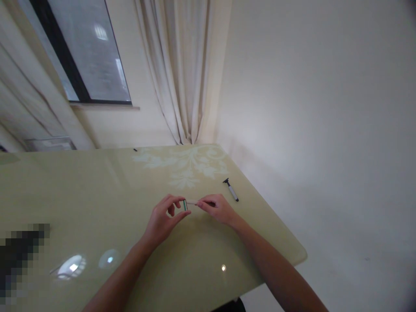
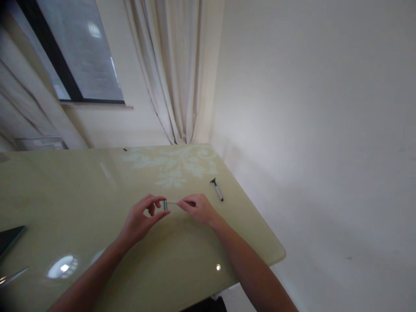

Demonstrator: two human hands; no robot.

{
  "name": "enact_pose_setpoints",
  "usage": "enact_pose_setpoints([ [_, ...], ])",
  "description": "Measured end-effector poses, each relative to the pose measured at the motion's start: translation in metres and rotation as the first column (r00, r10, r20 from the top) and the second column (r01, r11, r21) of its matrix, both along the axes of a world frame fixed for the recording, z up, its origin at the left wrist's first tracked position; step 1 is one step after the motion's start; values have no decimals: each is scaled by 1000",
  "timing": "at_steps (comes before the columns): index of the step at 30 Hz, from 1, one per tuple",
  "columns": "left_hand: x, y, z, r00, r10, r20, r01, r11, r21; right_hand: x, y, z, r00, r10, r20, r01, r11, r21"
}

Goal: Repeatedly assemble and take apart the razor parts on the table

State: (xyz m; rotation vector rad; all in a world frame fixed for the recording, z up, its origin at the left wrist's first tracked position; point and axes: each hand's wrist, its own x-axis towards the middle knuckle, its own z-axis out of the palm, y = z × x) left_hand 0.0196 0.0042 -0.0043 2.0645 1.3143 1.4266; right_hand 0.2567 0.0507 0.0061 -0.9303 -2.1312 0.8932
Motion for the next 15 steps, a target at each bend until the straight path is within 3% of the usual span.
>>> enact_pose_setpoints([
  [4,1,0,1,1000,11,1,-11,1000,0,0,-1,2,998,64,-6,-65,997,-42],
  [9,2,0,0,1000,-6,-4,6,1000,-2,-1,0,3,1000,-21,17,21,1000,-10],
  [13,4,-1,-1,1000,-3,-5,3,1000,-9,-1,1,2,999,32,8,-32,998,-47],
  [15,4,-1,-2,1000,-11,-11,10,1000,-9,-1,2,1,1000,-6,18,6,1000,-24],
])
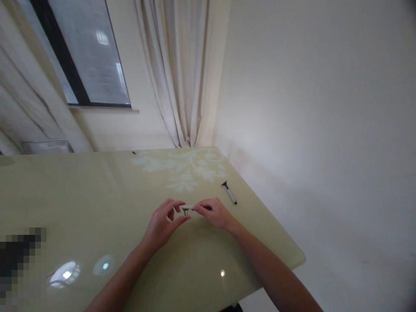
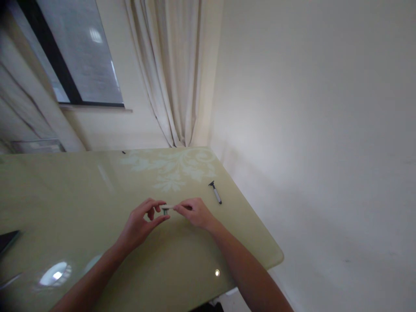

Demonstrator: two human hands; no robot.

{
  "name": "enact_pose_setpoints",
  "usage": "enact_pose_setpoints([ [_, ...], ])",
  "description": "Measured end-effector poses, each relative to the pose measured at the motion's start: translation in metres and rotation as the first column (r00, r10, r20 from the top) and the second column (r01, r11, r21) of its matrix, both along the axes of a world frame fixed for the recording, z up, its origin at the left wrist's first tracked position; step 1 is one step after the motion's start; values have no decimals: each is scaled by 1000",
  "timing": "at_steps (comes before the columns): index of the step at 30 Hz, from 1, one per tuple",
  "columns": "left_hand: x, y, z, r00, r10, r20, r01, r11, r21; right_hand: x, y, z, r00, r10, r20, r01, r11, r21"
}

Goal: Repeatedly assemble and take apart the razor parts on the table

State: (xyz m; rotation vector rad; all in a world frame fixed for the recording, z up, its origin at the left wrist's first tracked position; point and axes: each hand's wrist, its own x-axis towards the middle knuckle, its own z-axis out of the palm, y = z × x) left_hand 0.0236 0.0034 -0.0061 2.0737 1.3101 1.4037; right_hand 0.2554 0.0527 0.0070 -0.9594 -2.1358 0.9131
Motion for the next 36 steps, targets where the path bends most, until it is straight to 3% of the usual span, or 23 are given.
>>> enact_pose_setpoints([
  [3,0,0,0,1000,2,2,-2,1000,0,0,1,-1,999,-44,-19,44,999,0],
  [7,-1,1,2,1000,21,17,-21,1000,-5,-1,0,-1,999,24,-22,-24,1000,-12],
  [11,-1,1,2,1000,14,24,-13,1000,-23,0,-1,0,998,-63,-16,63,998,20],
  [15,-1,1,1,999,15,36,-14,1000,-17,1,-1,0,999,-5,-34,4,1000,-21],
  [19,-1,1,0,999,-2,32,2,1000,-10,1,0,0,996,-83,-26,84,996,32],
  [32,-1,1,0,1000,0,24,0,1000,1,2,2,-3,999,-47,-21,47,999,-12],
  [36,-1,1,1,1000,-12,7,12,1000,-1,2,0,-2,995,-97,-4,97,995,15],
])
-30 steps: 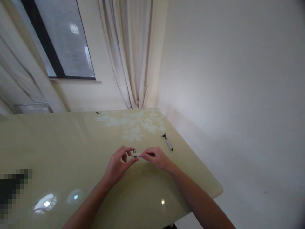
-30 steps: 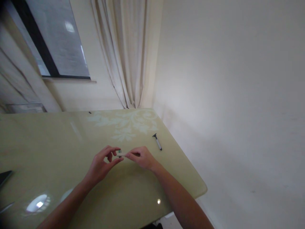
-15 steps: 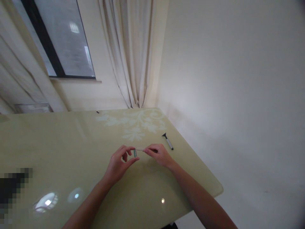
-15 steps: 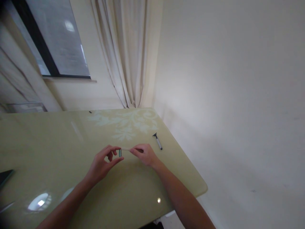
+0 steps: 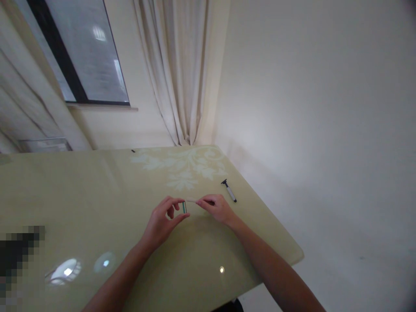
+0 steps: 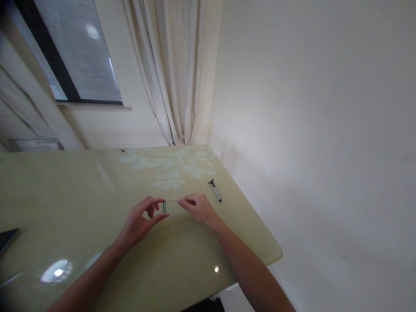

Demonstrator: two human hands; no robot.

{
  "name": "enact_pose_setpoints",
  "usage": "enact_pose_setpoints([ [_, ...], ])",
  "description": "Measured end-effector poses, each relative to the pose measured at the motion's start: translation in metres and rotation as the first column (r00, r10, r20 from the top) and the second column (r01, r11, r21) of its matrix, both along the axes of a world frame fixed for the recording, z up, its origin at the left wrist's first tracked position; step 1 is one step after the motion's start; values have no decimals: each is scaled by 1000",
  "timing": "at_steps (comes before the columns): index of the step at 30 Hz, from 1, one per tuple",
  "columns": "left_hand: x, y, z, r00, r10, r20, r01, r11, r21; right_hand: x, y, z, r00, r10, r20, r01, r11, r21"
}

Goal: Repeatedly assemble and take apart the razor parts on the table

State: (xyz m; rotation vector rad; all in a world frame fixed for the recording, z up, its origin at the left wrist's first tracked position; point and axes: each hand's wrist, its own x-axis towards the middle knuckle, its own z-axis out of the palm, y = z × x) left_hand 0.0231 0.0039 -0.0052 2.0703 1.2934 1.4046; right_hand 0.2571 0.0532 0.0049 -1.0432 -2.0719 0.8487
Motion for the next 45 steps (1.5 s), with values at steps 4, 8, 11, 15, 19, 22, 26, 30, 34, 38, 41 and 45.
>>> enact_pose_setpoints([
  [4,0,0,-1,1000,12,12,-12,1000,-4,-2,-3,1,998,63,-13,-63,997,-51],
  [8,-2,1,-2,1000,5,-1,-5,1000,-18,-2,-3,0,999,11,38,-11,1000,-2],
  [11,-3,0,-1,1000,10,3,-9,1000,-13,-3,-4,1,999,50,18,-50,999,-20],
  [15,-3,-1,0,1000,14,7,-14,1000,-4,-4,-5,3,997,64,31,-63,998,-29],
  [19,-2,-1,0,1000,7,11,-7,1000,-9,-3,-4,2,999,39,18,-38,999,-20],
  [22,-2,-1,1,1000,15,10,-15,1000,-1,-2,-3,0,996,85,22,-84,996,-32],
  [26,-3,-2,3,1000,22,12,-22,1000,-5,-1,-2,-2,999,16,30,-16,1000,5],
  [30,-2,-2,4,999,32,17,-32,999,11,-1,-1,-2,997,75,18,-74,997,-33],
  [34,-2,-2,4,999,29,15,-29,999,14,-1,-3,0,1000,18,24,-17,1000,-17],
  [38,-3,-2,4,1000,26,6,-26,999,24,-2,-4,2,996,90,-24,-91,994,-66],
  [41,-3,-2,5,1000,22,8,-22,999,36,-1,-4,3,999,48,-7,-49,997,-54],
  [45,-4,-2,6,1000,26,15,-27,999,43,-1,-5,3,995,99,-33,-101,991,-84],
])
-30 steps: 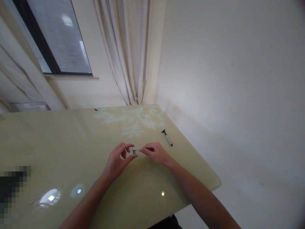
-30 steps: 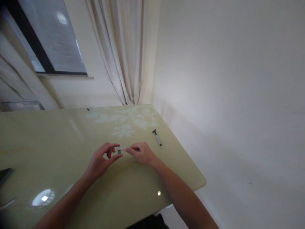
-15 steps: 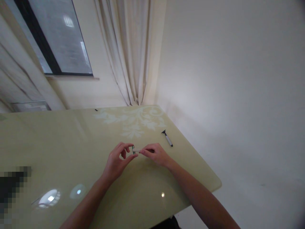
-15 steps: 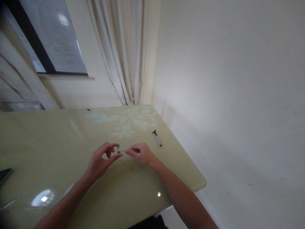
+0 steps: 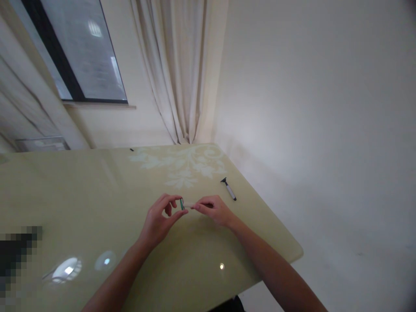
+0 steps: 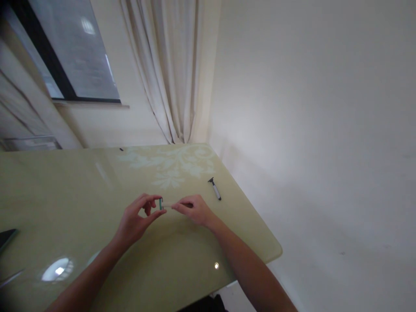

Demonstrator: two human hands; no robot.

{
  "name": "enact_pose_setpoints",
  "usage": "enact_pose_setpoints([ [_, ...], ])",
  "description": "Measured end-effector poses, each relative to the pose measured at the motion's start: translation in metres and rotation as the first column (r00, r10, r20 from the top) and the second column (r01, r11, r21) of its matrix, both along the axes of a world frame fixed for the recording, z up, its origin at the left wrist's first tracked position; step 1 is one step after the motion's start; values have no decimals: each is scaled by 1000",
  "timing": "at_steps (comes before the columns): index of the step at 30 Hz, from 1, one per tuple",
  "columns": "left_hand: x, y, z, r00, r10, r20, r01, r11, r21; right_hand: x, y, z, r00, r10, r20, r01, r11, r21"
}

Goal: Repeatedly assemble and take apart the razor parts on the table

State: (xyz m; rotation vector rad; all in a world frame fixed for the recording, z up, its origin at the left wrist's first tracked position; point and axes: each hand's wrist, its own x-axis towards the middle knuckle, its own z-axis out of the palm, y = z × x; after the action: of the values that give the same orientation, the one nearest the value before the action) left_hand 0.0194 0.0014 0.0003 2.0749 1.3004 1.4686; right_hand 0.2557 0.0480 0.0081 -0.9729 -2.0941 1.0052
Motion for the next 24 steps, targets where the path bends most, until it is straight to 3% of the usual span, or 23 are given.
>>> enact_pose_setpoints([
  [10,-3,2,-3,1000,0,12,0,1000,-10,0,1,0,997,42,60,-40,999,-35],
  [14,-3,2,-3,1000,-10,18,10,1000,4,1,1,1,997,-18,68,18,1000,-6],
  [19,-2,1,-3,1000,-16,12,16,1000,-9,1,0,3,998,50,32,-48,996,-70],
  [24,-3,2,-4,999,-32,14,33,999,-26,2,1,3,999,5,42,-3,999,-45],
])
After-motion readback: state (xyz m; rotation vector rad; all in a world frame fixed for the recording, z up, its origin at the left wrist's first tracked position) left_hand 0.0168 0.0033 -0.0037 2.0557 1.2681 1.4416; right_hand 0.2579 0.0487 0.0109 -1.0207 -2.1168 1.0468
